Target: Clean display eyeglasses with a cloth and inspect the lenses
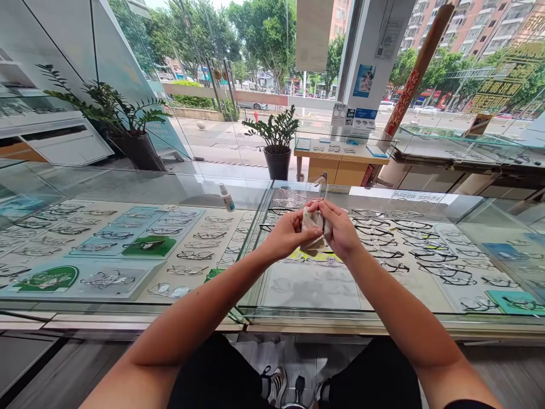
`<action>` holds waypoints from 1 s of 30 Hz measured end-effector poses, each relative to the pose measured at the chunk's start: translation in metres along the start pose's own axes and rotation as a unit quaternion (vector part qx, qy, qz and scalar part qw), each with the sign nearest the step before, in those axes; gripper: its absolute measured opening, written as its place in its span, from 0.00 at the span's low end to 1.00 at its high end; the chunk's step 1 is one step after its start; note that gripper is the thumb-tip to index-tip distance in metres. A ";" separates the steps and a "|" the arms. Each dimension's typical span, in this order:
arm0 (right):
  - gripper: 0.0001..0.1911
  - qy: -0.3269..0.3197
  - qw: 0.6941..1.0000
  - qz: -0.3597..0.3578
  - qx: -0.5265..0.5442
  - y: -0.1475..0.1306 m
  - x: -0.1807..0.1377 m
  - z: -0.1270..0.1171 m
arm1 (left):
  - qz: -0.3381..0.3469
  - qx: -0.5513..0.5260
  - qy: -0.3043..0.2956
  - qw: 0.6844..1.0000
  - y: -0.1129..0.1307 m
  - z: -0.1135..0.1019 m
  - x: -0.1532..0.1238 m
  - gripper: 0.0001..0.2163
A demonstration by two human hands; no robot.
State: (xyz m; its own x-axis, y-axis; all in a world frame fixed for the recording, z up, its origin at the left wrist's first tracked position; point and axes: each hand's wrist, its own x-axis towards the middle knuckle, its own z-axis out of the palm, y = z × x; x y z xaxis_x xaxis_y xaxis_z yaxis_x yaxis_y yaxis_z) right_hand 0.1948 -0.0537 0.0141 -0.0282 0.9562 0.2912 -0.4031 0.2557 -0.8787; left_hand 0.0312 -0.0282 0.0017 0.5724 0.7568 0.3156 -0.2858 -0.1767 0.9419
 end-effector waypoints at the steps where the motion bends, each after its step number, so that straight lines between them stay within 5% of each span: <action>1: 0.23 0.002 1.000 0.006 0.001 0.001 0.000 0.000 | 0.012 0.015 0.012 1.000 -0.001 0.000 0.000 0.24; 7: 0.25 -0.014 1.000 0.027 -0.009 0.003 0.000 0.000 | 0.063 0.116 0.105 0.986 0.000 0.000 0.003 0.30; 12: 0.22 -0.002 1.000 -0.013 -0.010 -0.002 0.003 -0.004 | 0.070 0.149 0.109 0.980 0.006 -0.004 0.006 0.35; 21: 0.20 0.047 0.995 -0.082 -0.023 -0.017 0.015 -0.026 | 0.119 0.149 0.258 0.947 0.018 -0.052 0.023 0.33; 26: 0.20 0.019 0.998 -0.065 -0.016 -0.024 0.015 -0.030 | 0.164 0.148 0.312 0.924 0.019 -0.069 0.029 0.27; 30: 0.21 -0.021 0.998 -0.044 -0.051 -0.027 0.013 -0.029 | 0.109 0.120 0.335 0.928 0.018 -0.077 0.033 0.26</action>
State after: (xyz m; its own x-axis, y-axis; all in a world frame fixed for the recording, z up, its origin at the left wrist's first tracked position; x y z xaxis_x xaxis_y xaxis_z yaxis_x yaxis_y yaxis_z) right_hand 0.2319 -0.0437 0.0306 -0.0355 0.9234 0.3822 -0.3105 0.3533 -0.8825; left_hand -0.0142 0.0418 0.0199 -0.1082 0.8940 0.4349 -0.1123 -0.4456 0.8881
